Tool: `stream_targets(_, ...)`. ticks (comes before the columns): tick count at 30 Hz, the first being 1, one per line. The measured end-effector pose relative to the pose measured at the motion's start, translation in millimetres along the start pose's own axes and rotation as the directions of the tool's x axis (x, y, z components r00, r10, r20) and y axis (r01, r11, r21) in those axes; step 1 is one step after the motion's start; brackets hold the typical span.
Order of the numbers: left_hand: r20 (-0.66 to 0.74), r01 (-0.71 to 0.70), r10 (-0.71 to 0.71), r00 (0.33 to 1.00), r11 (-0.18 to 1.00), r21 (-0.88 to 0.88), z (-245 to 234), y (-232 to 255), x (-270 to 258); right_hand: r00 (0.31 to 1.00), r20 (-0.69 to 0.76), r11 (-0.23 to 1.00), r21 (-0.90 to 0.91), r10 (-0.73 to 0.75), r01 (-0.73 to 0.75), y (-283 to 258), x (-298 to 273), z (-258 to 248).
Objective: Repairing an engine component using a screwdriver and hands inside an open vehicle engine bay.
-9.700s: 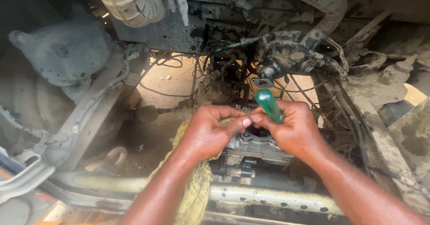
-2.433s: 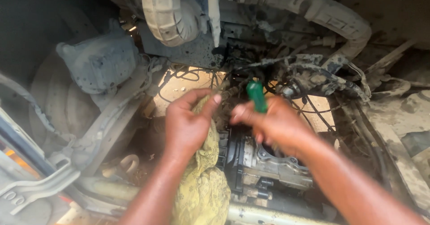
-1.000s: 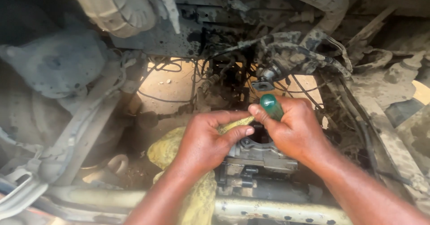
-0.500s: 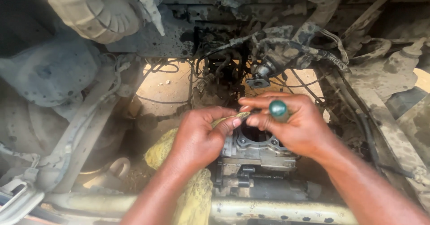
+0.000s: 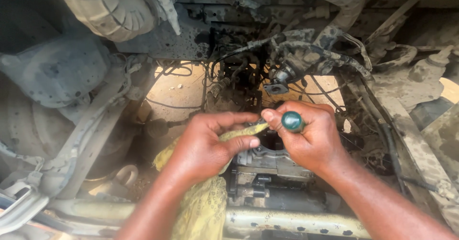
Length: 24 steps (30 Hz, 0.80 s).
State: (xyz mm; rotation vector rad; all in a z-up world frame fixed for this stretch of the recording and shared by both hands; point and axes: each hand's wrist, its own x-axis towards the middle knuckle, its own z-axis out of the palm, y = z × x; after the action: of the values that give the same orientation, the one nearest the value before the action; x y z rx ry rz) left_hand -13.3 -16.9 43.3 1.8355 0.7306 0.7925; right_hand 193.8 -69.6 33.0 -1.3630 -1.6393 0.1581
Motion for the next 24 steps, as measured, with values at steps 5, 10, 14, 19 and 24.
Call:
stream_targets(5,-0.148,-0.118,0.167,0.975,0.949,0.291,8,2,0,0.993,-0.041,0.987,0.121,0.113,-0.107,11,1,6)
stream_targets(10,-0.144,-0.329,0.483,0.864,0.757,0.565,13,-6,-1,0.934,-0.002,0.879,0.338,0.359,-0.337,1,9,10)
stream_targets(14,-0.122,-0.417,0.633,0.764,0.63,0.655,13,-3,-1,0.759,0.217,0.552,0.57,0.614,-0.609,-2,13,10)
stream_targets(19,-0.077,-0.434,0.639,0.766,0.601,0.672,9,-7,3,0.578,0.497,0.292,0.538,0.647,-0.791,17,16,7)
stream_targets(24,-0.028,-0.358,0.515,0.857,0.632,0.687,3,-13,11,0.573,0.429,0.486,0.303,0.698,-0.82,11,23,-5)
